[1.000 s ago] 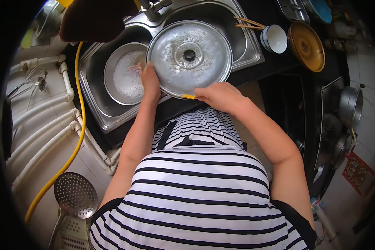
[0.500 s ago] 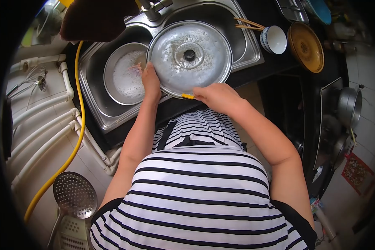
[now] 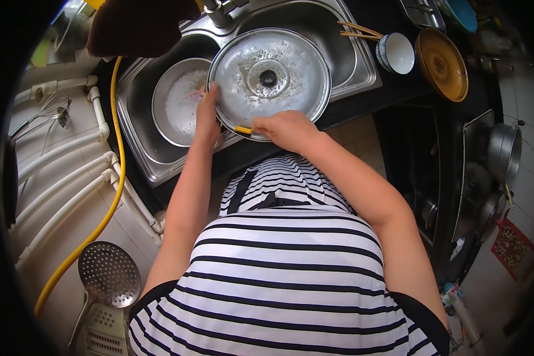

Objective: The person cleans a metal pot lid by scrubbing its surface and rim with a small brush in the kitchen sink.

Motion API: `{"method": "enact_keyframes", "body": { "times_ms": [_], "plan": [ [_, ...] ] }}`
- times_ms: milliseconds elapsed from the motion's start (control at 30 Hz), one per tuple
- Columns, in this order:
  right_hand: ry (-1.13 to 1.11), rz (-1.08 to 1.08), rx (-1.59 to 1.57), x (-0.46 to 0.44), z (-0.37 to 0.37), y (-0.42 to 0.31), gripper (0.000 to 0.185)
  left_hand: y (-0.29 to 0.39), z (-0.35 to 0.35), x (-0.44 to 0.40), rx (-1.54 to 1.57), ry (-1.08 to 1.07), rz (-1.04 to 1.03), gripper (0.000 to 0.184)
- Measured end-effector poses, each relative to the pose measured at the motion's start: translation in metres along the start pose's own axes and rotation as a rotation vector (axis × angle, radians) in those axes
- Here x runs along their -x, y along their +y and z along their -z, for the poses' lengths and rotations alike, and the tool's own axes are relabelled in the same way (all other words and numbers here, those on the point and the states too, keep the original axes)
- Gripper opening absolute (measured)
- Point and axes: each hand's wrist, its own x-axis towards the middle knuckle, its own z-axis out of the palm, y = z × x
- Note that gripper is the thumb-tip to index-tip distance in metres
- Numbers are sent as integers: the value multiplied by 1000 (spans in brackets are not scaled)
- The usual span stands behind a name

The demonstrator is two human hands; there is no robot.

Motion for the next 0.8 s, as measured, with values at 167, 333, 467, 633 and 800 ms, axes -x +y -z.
{"method": "enact_keyframes", "body": {
  "times_ms": [167, 333, 467, 633, 800],
  "plan": [
    [-116, -19, 115, 29, 28, -10, 11, -41, 21, -61, -90, -45, -49, 51],
    [1, -83, 39, 32, 11, -4, 10, -34, 0, -22, -394, 145, -312, 49],
    [169, -36, -58, -3, -19, -13, 10, -33, -19, -4, -214, 113, -286, 45],
    [130, 12, -25, 1, 1, -4, 11, -31, -11, -8, -142, 107, -219, 42],
    [-67, -79, 59, 32, 30, 8, 12, -37, -10, -19, -61, 49, -192, 43]
  ]
}}
